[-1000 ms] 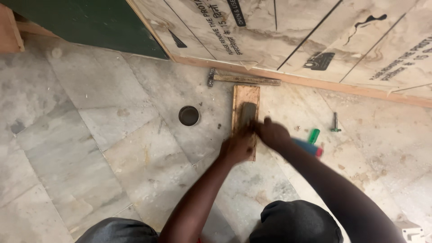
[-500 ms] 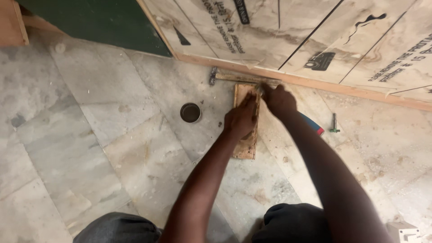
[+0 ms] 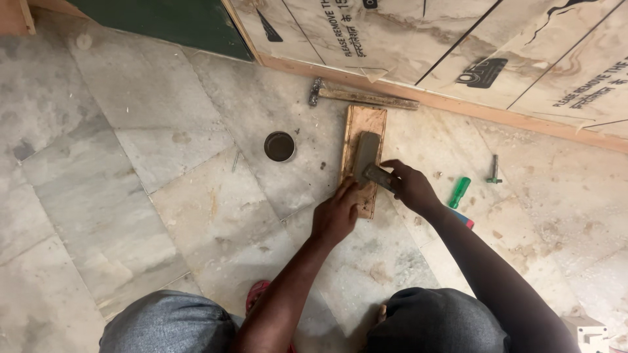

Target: The person sharpens a chisel on a sharpening stone placed on a wooden block. They repeatedly rub the chisel blade against the stone, occasionally dipping it into a small container of liquid and inspecting the edge.

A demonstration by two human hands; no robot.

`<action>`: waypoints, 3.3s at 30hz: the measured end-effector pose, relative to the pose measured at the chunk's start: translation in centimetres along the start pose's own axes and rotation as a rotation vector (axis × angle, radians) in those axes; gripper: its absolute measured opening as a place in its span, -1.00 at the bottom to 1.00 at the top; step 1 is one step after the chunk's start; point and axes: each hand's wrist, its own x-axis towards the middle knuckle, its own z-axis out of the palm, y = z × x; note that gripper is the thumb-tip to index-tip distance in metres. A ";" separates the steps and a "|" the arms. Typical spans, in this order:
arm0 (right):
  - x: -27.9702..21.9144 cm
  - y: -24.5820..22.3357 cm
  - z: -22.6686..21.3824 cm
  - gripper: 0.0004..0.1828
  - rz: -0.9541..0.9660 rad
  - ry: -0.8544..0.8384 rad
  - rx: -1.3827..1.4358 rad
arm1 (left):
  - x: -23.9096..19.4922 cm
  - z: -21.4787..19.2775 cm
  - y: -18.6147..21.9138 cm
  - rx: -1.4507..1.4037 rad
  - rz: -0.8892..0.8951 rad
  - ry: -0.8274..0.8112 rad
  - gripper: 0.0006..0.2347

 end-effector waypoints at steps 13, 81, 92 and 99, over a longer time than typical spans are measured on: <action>-0.2 1.8 3.1 -0.39 -0.332 0.186 -0.412 | 3.2 0.6 0.8 0.174 0.054 -0.245 -0.29; 5.8 3.1 0.3 -0.42 -0.404 0.226 -0.533 | 9.7 0.1 1.0 0.194 -0.023 -0.397 -0.28; 2.2 3.8 2.4 -0.45 -0.437 0.183 -0.503 | 4.5 -0.2 1.7 0.127 -0.052 -0.404 -0.27; 6.7 3.2 -0.1 -0.47 -0.375 0.256 -0.499 | 9.9 0.4 1.9 0.155 -0.068 -0.330 -0.30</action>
